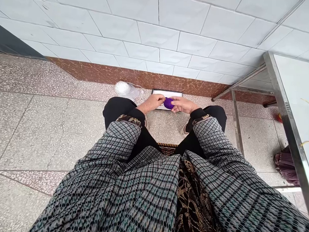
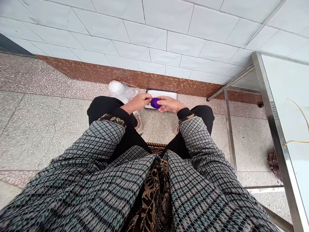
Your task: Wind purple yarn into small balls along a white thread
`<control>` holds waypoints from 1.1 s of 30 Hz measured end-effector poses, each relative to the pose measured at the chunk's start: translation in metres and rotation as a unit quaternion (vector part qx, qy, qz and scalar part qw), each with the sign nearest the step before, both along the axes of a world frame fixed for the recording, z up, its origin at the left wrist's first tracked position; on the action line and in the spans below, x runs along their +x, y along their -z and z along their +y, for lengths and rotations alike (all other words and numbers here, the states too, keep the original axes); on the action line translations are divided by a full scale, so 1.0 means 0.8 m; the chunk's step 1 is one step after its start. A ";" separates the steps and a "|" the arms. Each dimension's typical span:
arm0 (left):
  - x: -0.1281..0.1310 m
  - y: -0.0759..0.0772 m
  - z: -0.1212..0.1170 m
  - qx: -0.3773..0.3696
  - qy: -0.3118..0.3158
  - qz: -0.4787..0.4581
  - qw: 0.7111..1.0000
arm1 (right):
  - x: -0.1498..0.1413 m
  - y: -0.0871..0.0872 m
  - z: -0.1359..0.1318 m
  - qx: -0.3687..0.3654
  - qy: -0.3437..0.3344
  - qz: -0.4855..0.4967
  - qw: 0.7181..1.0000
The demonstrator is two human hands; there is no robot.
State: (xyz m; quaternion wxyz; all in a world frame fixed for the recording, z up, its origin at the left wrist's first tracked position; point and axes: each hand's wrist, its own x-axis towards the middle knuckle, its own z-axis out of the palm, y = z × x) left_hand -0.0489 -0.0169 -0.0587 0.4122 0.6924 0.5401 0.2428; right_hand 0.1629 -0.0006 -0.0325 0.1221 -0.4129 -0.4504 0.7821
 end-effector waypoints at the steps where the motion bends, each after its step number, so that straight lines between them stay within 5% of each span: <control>1: 0.001 0.000 -0.001 -0.015 0.006 -0.001 1.000 | 0.000 0.002 0.001 -0.002 0.009 0.000 1.000; 13: 0.002 0.000 0.000 -0.025 -0.008 -0.013 1.000 | -0.004 0.004 -0.003 0.025 0.033 0.057 0.998; 17: 0.001 0.004 -0.001 -0.055 -0.007 -0.013 0.998 | -0.005 0.001 0.001 0.030 0.107 0.099 0.989; 23: 0.008 0.005 -0.012 -0.111 0.175 -0.028 0.978 | -0.008 0.021 0.011 0.071 0.180 0.067 0.979; 26: 0.010 0.002 -0.012 -0.105 0.197 -0.022 0.975 | -0.010 0.033 0.010 0.136 0.147 -0.071 0.977; 29: 0.007 -0.001 -0.010 -0.054 0.134 0.009 0.990 | -0.009 0.036 0.006 0.168 0.040 -0.193 0.966; 33: 0.002 -0.004 -0.007 -0.005 0.048 0.013 0.999 | -0.004 0.023 0.001 0.094 -0.068 -0.149 0.982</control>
